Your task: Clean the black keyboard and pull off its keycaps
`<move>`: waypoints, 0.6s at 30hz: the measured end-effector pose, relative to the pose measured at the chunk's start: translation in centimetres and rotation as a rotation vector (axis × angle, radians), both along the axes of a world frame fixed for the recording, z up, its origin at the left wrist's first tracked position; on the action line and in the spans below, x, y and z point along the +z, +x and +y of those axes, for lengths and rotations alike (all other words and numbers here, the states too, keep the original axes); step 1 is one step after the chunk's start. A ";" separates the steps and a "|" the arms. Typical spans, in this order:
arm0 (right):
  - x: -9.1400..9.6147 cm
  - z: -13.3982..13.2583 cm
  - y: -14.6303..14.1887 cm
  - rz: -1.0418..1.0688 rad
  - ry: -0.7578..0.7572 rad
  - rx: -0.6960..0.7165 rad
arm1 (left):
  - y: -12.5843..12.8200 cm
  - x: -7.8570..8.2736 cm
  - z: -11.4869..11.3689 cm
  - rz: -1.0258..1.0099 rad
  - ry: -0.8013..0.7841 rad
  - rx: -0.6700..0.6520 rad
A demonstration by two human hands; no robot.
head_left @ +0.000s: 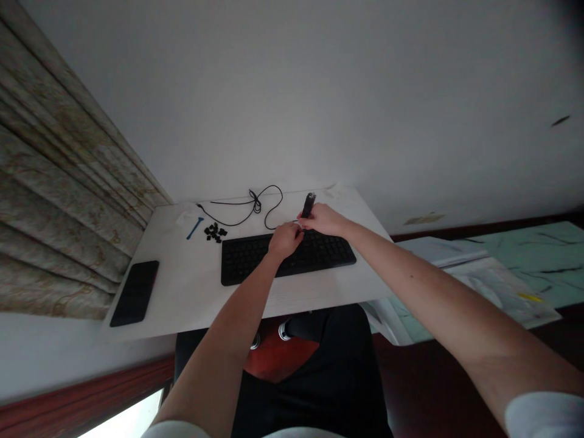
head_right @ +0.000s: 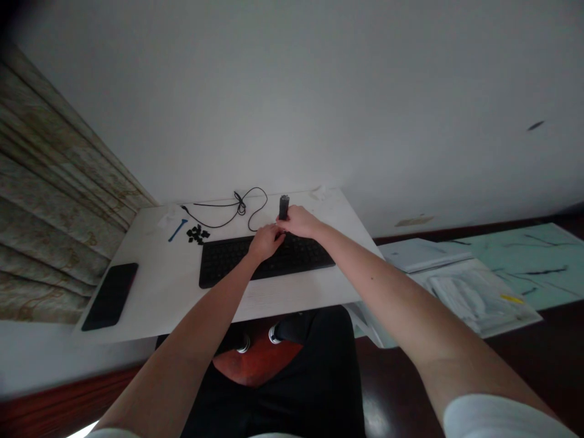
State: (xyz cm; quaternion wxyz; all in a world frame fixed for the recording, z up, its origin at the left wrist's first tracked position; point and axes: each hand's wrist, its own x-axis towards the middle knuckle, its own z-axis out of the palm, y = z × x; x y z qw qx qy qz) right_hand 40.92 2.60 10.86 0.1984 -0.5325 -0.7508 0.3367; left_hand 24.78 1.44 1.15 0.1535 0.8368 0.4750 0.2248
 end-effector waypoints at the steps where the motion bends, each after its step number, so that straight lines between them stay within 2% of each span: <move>1: 0.1 0.1 0.1 0.066 -0.043 -0.016 | 0.0 0.0 0.0 -0.008 -0.010 0.009; 3: -0.2 0.1 0.8 0.241 -0.122 -0.089 | 0.0 0.1 -0.1 -0.027 -0.032 0.027; 6: -1.5 -0.4 3.0 0.441 -0.153 -0.285 | 0.0 0.0 0.1 -0.097 -0.069 0.065; 9: -3.9 -1.7 5.8 0.523 -0.076 -0.523 | -0.2 -0.1 0.4 -0.199 -0.129 0.135; 12: -7.2 -3.4 8.0 0.577 0.079 -0.737 | -0.4 -0.1 0.6 -0.281 -0.183 0.184; 14: -9.3 -4.5 8.8 0.652 0.131 -0.873 | -0.6 0.0 0.7 -0.330 -0.207 0.209; 18: -12.1 -5.5 9.3 0.760 0.156 -1.008 | -0.6 0.2 1.0 -0.469 -0.244 0.270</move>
